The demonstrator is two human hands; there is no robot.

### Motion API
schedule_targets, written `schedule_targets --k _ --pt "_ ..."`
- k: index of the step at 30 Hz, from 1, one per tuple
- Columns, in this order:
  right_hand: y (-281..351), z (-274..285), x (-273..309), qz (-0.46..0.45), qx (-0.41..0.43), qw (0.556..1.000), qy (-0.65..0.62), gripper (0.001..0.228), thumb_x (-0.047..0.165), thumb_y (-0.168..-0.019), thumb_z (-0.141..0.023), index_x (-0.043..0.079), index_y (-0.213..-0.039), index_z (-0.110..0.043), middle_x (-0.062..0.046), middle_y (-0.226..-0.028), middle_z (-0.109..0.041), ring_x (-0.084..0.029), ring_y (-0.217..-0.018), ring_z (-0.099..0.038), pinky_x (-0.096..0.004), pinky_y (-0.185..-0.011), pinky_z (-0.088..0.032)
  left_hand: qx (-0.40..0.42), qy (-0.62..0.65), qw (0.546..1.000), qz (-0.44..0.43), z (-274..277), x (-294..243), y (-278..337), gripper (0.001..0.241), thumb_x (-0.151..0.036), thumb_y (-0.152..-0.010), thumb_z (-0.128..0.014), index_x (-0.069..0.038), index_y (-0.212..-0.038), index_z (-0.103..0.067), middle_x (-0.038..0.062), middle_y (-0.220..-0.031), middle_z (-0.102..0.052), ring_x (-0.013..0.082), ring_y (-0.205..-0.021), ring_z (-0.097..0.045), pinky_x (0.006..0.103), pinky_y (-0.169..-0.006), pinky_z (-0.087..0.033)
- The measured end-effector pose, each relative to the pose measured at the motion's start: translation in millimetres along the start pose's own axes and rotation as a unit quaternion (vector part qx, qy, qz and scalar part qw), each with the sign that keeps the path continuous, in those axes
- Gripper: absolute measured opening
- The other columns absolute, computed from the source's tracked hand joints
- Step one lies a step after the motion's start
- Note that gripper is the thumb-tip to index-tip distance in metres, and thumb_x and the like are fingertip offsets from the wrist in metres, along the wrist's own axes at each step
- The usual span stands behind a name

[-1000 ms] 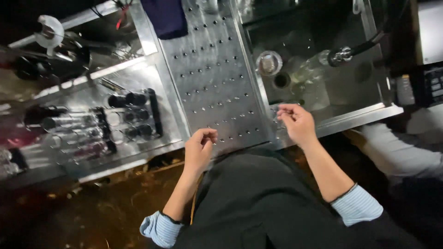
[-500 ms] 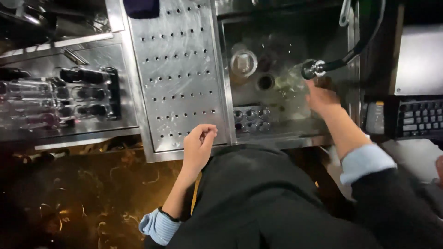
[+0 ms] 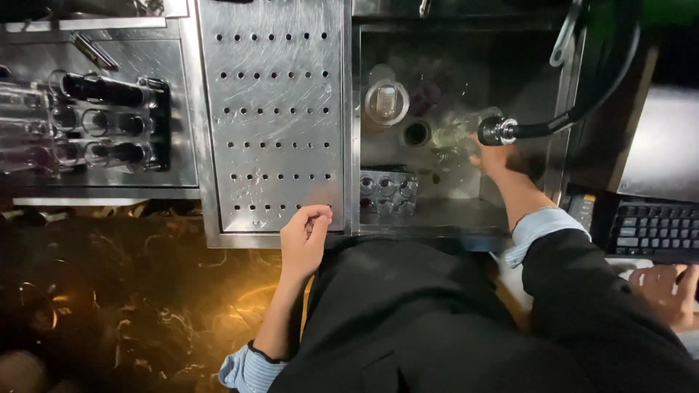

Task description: The person is rinsing and organizing various types of glassware, including shot glasses and carafes, on a bar counter drainage rack.

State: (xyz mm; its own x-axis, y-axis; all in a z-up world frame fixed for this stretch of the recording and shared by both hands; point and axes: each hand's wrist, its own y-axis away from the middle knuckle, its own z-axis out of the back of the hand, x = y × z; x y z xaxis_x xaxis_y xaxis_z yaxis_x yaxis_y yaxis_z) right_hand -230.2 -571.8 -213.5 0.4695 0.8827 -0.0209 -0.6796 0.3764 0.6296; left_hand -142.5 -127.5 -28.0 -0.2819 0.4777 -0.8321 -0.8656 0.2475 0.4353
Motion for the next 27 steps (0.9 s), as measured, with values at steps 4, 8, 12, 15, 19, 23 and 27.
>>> schedule_targets --k 4,8,12,15,19,23,27 --pt "-19.8 6.8 -12.2 0.030 -0.101 0.992 -0.064 0.057 0.033 -0.089 -0.080 0.008 -0.137 -0.064 -0.026 -0.135 -0.062 -0.045 -0.124 -0.061 -0.057 -0.099 -0.051 0.000 0.003 1.000 0.005 -0.9 -0.5 -7.1 0.016 -0.009 -0.098 -0.062 -0.008 -0.106 -0.076 0.015 -0.095 -0.078 0.0213 -0.080 -0.072 0.0354 -0.073 -0.058" --pt "-107.7 -41.9 -81.0 0.050 -0.152 0.979 -0.124 0.040 0.037 -0.090 -0.081 0.028 -0.125 -0.067 -0.005 -0.119 -0.066 -0.031 -0.116 -0.065 -0.046 -0.096 -0.054 0.020 -0.015 1.000 0.006 0.9 -14.5 -16.2 0.017 -0.010 -0.099 -0.062 -0.009 -0.107 -0.077 0.015 -0.097 -0.078 0.0246 -0.082 -0.073 0.0364 -0.076 -0.059" --pt "-92.4 36.7 -63.7 0.084 -0.053 0.995 -0.022 0.024 0.024 -0.093 -0.073 0.024 -0.117 -0.074 -0.009 -0.112 -0.077 -0.034 -0.112 -0.071 -0.048 -0.098 -0.056 0.026 -0.010 0.999 -0.017 -2.4 -21.4 -23.1 0.017 -0.009 -0.098 -0.061 -0.008 -0.106 -0.076 0.014 -0.094 -0.078 0.0214 -0.080 -0.073 0.0347 -0.074 -0.059" --pt "-54.0 101.9 -18.1 0.066 0.047 0.996 -0.024 0.025 0.017 -0.090 -0.072 0.006 -0.112 -0.076 -0.024 -0.113 -0.078 -0.045 -0.109 -0.072 -0.055 -0.094 -0.058 0.034 -0.008 0.999 -0.003 -4.5 -25.7 -27.6 0.017 -0.008 -0.098 -0.061 -0.006 -0.105 -0.076 0.016 -0.095 -0.078 0.0250 -0.084 -0.075 0.0365 -0.076 -0.060" --pt "-63.3 113.5 -16.0 0.068 0.101 0.992 -0.008 0.024 0.021 -0.083 -0.073 0.006 -0.099 -0.083 -0.019 -0.104 -0.081 -0.043 -0.103 -0.075 -0.053 -0.085 -0.061 0.043 0.003 0.999 0.014 -11.0 -14.9 -36.1 0.016 -0.010 -0.099 -0.062 -0.007 -0.106 -0.076 0.015 -0.097 -0.078 0.0242 -0.085 -0.075 0.0360 -0.076 -0.060" --pt "-126.3 62.8 -40.1 0.045 0.224 0.971 0.064 0.047 0.032 -0.065 -0.090 0.013 -0.107 -0.084 -0.017 -0.107 -0.082 -0.042 -0.101 -0.077 -0.054 -0.081 -0.064 0.039 -0.007 0.999 -0.002 -13.9 -13.4 -40.9 0.014 -0.008 -0.098 -0.064 -0.010 -0.104 -0.077 0.012 -0.090 -0.077 0.0266 -0.083 -0.075 0.0373 -0.074 -0.060" --pt "-117.8 87.6 -17.6 0.010 0.277 0.958 0.071 0.043 0.034 -0.066 -0.094 0.020 -0.106 -0.086 -0.013 -0.111 -0.082 -0.041 -0.106 -0.076 -0.053 -0.083 -0.063 0.021 0.015 1.000 0.016 -16.3 -10.6 -41.5 0.016 -0.003 -0.096 -0.063 -0.007 -0.105 -0.077 0.015 -0.091 -0.077 0.0288 -0.086 -0.075 0.0393 -0.075 -0.060"
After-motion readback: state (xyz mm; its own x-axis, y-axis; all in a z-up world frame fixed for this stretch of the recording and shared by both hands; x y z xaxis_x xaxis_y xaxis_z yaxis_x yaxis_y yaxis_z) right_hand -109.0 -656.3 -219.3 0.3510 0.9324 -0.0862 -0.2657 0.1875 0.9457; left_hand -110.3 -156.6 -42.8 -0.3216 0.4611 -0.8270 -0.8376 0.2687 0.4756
